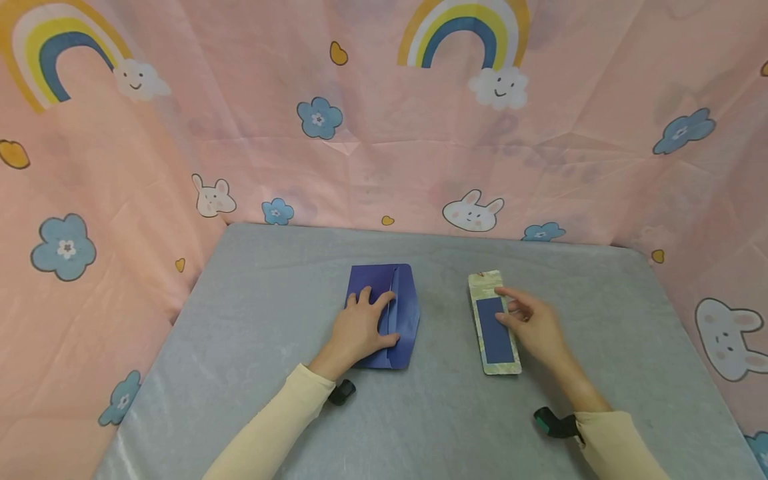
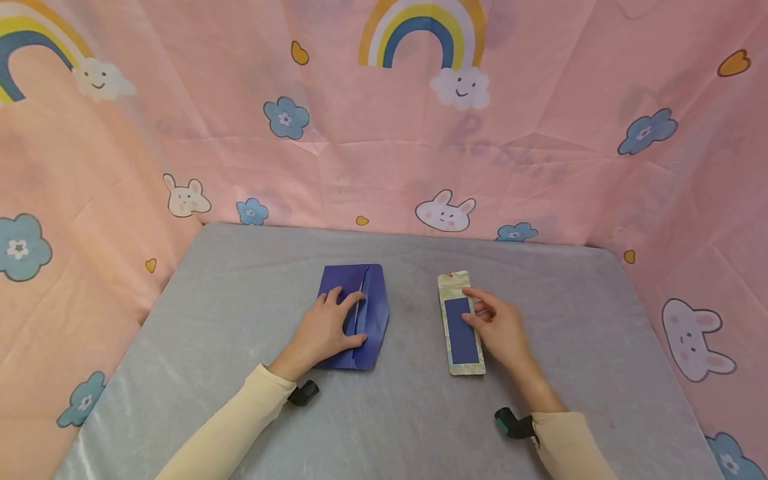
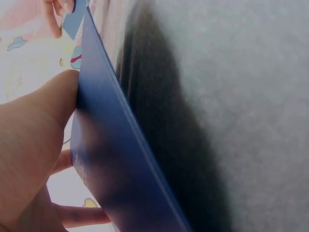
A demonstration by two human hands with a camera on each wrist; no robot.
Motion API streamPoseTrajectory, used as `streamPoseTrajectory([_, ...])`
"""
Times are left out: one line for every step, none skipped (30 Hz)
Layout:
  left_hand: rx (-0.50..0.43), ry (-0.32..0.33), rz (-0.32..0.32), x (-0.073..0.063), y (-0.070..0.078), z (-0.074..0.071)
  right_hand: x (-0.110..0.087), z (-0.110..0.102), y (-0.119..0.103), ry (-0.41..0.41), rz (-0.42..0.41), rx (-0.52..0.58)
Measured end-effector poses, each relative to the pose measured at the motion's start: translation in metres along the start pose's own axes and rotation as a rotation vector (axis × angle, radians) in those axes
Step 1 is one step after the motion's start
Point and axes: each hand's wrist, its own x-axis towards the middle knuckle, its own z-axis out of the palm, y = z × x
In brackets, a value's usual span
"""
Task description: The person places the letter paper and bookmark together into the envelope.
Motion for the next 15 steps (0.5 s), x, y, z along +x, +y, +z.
streamPoseTrajectory([0.000, -0.001, 0.000, 0.000, 0.000, 0.000, 0.000, 0.001, -0.002, -0.003, -0.006, 0.014])
streamPoseTrajectory([0.001, -0.001, -0.001, 0.000, 0.000, 0.000, 0.000, 0.003, -0.003, -0.005, -0.011, 0.028])
streamPoseTrajectory([0.001, -0.002, -0.002, 0.000, 0.000, 0.000, 0.000, 0.004, -0.005, -0.009, -0.015, 0.041])
streamPoseTrajectory([0.001, -0.003, -0.002, 0.000, 0.000, -0.001, -0.001, 0.005, -0.006, -0.013, -0.017, 0.046])
streamPoseTrajectory([0.002, -0.004, -0.002, 0.000, 0.000, -0.001, -0.001, 0.006, -0.008, -0.017, -0.019, 0.050])
streamPoseTrajectory([0.003, -0.004, -0.002, 0.000, 0.000, -0.001, -0.001, 0.007, -0.010, -0.021, -0.020, 0.056])
streamPoseTrajectory([0.004, -0.005, -0.003, 0.000, 0.000, -0.001, -0.002, 0.008, -0.012, -0.027, -0.019, 0.061])
streamPoseTrajectory([0.005, -0.005, -0.003, 0.000, 0.000, -0.001, -0.002, 0.009, -0.014, -0.031, -0.016, 0.062])
streamPoseTrajectory([0.006, -0.005, -0.002, 0.000, 0.000, -0.001, -0.003, 0.009, -0.017, -0.038, -0.015, 0.067])
streamPoseTrajectory([0.006, -0.005, -0.001, 0.000, 0.000, -0.001, -0.003, 0.010, -0.020, -0.043, -0.014, 0.069])
streamPoseTrajectory([0.007, -0.005, -0.001, 0.000, 0.000, -0.001, -0.003, 0.010, -0.022, -0.048, -0.014, 0.074])
streamPoseTrajectory([0.007, -0.004, 0.000, 0.000, 0.000, -0.001, -0.004, 0.011, -0.025, -0.054, -0.013, 0.080])
streamPoseTrajectory([0.007, -0.004, -0.001, 0.000, 0.000, -0.001, -0.004, 0.012, -0.028, -0.059, -0.013, 0.083])
streamPoseTrajectory([0.006, -0.004, 0.000, 0.000, 0.000, -0.001, -0.004, 0.013, -0.030, -0.064, -0.012, 0.084])
streamPoseTrajectory([0.004, -0.003, -0.001, 0.000, 0.000, -0.001, -0.004, 0.013, -0.032, -0.068, -0.013, 0.091])
